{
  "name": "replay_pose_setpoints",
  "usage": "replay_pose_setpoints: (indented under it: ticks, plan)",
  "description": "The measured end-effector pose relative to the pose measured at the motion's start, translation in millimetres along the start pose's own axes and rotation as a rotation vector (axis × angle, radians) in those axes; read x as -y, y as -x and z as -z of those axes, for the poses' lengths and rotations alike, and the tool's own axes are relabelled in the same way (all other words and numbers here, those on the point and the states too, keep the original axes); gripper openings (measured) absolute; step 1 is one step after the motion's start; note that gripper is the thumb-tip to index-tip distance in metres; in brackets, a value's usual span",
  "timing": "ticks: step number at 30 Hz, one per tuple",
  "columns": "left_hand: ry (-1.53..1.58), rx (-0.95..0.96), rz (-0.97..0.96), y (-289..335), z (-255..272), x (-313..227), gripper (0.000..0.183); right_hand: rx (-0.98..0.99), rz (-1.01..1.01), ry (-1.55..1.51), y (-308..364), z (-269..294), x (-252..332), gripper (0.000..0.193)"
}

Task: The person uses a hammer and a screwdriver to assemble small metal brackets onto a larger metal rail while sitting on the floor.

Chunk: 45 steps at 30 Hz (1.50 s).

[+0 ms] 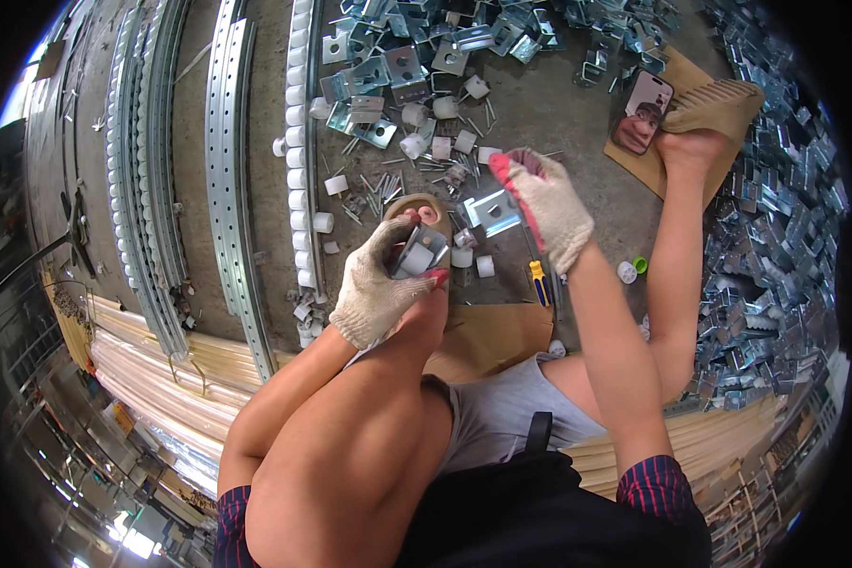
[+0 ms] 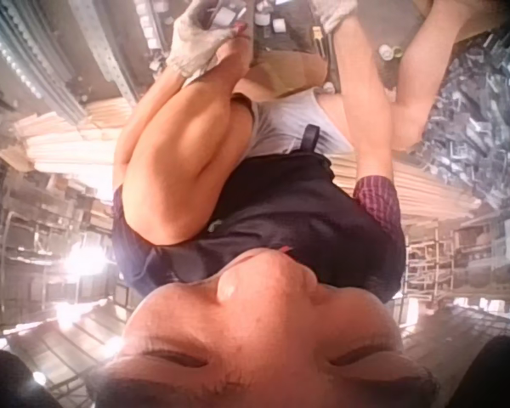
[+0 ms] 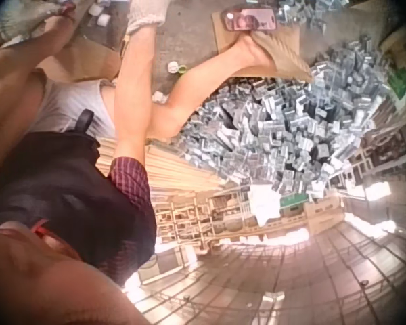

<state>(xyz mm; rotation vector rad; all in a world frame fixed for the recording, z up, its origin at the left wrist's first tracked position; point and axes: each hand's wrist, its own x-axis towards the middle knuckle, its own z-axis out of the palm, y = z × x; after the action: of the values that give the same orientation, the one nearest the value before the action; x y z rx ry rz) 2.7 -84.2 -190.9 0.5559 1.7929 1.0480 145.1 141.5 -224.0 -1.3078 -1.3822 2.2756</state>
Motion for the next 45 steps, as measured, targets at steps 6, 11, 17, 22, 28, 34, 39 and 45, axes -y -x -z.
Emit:
replay_pose_setpoints:
  ticks: [6,11,17,22,28,34,39,45]
  plan:
    - [-0.023,-0.001,-0.092,-2,-5,0,0.069,-0.018,-0.099,-0.107,11,-21,-21,0.019]
    - [0.064,0.048,-0.012,1,-8,-7,0.072,-0.057,-0.01,-0.066,8,-25,-26,0.023]
    - [-0.033,0.028,-0.052,-6,-6,1,0.07,-0.06,-0.081,-0.037,4,-20,-30,0.027]
    - [-0.106,0.051,0.046,-7,-1,-13,0.073,-0.035,-0.125,-0.093,7,-34,-16,0.026]
    - [-0.173,0.079,0.177,-13,5,-20,0.093,-0.016,-0.092,-0.177,-10,-33,-24,0.022]
    - [-0.061,0.192,0.215,-21,12,-16,0.07,0.078,-0.201,-0.079,-8,-51,-1,0.024]
    - [-0.148,0.223,0.32,-25,12,-25,0.076,0.243,-0.123,0.083,-23,-57,0,0.037]
    - [-0.279,0.194,0.166,-21,3,-12,0.082,0.305,-0.191,-0.121,-26,-56,6,0.023]
